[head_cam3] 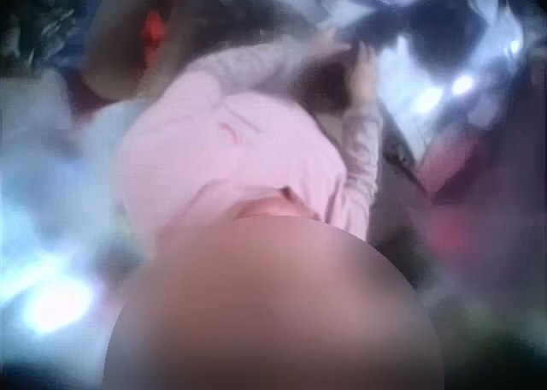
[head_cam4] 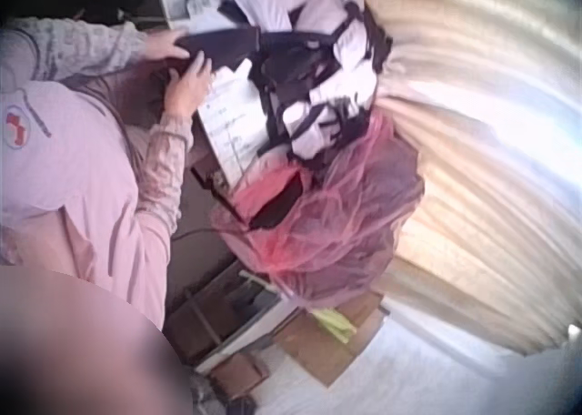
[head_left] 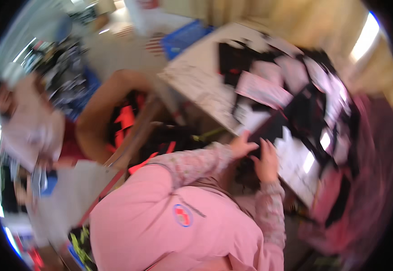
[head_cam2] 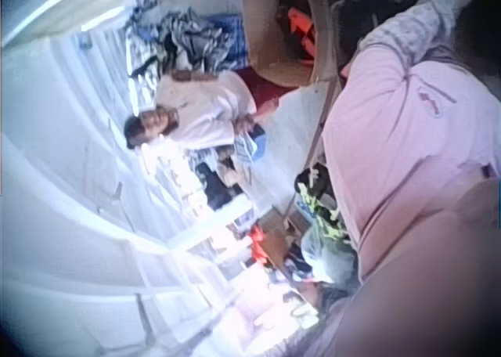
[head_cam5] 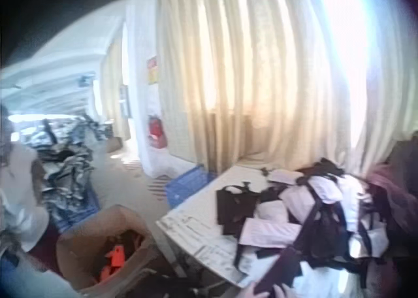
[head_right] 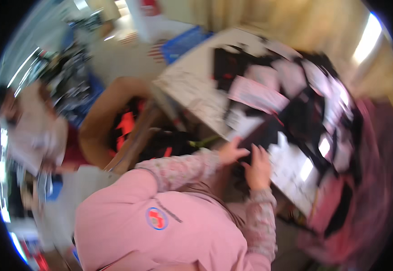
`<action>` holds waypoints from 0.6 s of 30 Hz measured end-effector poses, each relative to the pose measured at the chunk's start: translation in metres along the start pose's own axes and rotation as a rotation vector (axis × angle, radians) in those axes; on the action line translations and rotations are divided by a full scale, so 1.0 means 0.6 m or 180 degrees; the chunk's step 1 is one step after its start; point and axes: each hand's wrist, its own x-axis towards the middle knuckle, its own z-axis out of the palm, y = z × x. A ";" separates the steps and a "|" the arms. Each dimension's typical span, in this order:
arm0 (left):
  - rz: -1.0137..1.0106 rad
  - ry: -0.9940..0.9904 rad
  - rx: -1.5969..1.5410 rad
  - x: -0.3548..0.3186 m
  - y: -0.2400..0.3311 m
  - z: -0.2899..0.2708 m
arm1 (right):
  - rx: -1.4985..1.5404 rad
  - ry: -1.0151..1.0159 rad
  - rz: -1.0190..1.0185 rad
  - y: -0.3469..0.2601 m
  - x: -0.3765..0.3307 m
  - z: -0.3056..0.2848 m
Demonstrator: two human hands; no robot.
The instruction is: Assembling and organizing safety vests at a factory workbench by attaching straps and sorting them into boxes.
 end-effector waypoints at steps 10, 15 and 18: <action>0.2391 -0.0704 0.2644 -0.016 0.033 -0.047 | -0.0460 -0.0207 0.0274 0.003 -0.032 0.035; 0.2478 -0.0940 0.2782 -0.021 0.034 -0.020 | -0.0704 0.0243 0.0415 0.032 -0.045 0.059; 0.2510 -0.0732 0.2793 -0.003 0.013 -0.033 | -0.0180 0.0533 0.0369 0.027 -0.031 0.053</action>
